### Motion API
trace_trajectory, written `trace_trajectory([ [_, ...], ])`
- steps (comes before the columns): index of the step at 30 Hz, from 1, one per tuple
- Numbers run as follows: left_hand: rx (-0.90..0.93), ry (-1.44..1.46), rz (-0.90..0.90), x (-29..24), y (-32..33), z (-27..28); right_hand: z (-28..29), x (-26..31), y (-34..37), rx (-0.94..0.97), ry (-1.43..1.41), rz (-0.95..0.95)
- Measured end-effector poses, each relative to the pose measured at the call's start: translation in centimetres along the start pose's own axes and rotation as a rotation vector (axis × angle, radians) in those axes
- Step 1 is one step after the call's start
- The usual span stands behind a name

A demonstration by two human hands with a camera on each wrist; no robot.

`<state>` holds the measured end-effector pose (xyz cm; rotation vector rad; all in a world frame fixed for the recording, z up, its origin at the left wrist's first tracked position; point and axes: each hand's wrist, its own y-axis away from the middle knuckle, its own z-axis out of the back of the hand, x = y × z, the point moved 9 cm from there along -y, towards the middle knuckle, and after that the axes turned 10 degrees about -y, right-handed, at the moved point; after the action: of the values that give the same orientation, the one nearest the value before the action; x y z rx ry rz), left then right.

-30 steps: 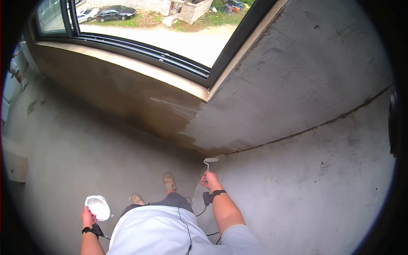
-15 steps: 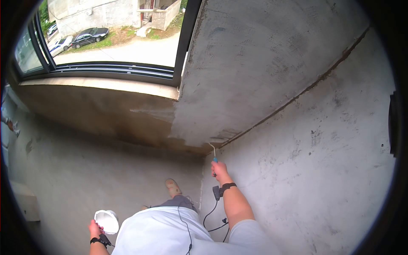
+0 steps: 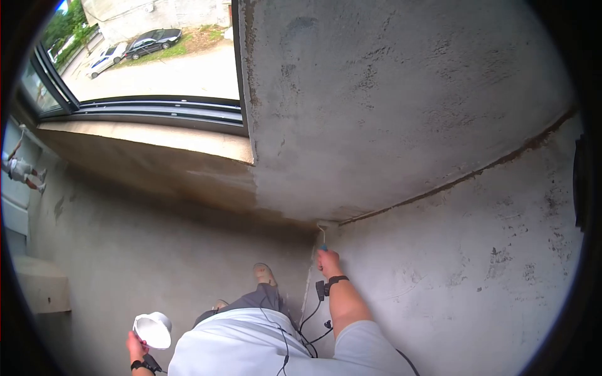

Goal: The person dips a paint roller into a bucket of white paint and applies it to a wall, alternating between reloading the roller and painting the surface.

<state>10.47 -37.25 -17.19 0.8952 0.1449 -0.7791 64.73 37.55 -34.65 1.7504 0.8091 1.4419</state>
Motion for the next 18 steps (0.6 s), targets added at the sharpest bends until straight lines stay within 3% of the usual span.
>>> trace_trajectory([
  [3, -0.039, -0.12, 0.037, -0.5, 2.3, 0.7, 1.0, -0.3, -2.3, 0.001, 0.063, -0.002],
  [12, -0.117, -0.078, 0.04, 3.0, 1.5, -1.8, 1.7, -1.7, -9.2, -0.044, 0.068, -0.087],
  [18, -0.007, -0.105, 0.025, 1.5, 2.9, -2.6, 0.2, 0.2, -6.3, -0.055, 0.122, -0.096],
])
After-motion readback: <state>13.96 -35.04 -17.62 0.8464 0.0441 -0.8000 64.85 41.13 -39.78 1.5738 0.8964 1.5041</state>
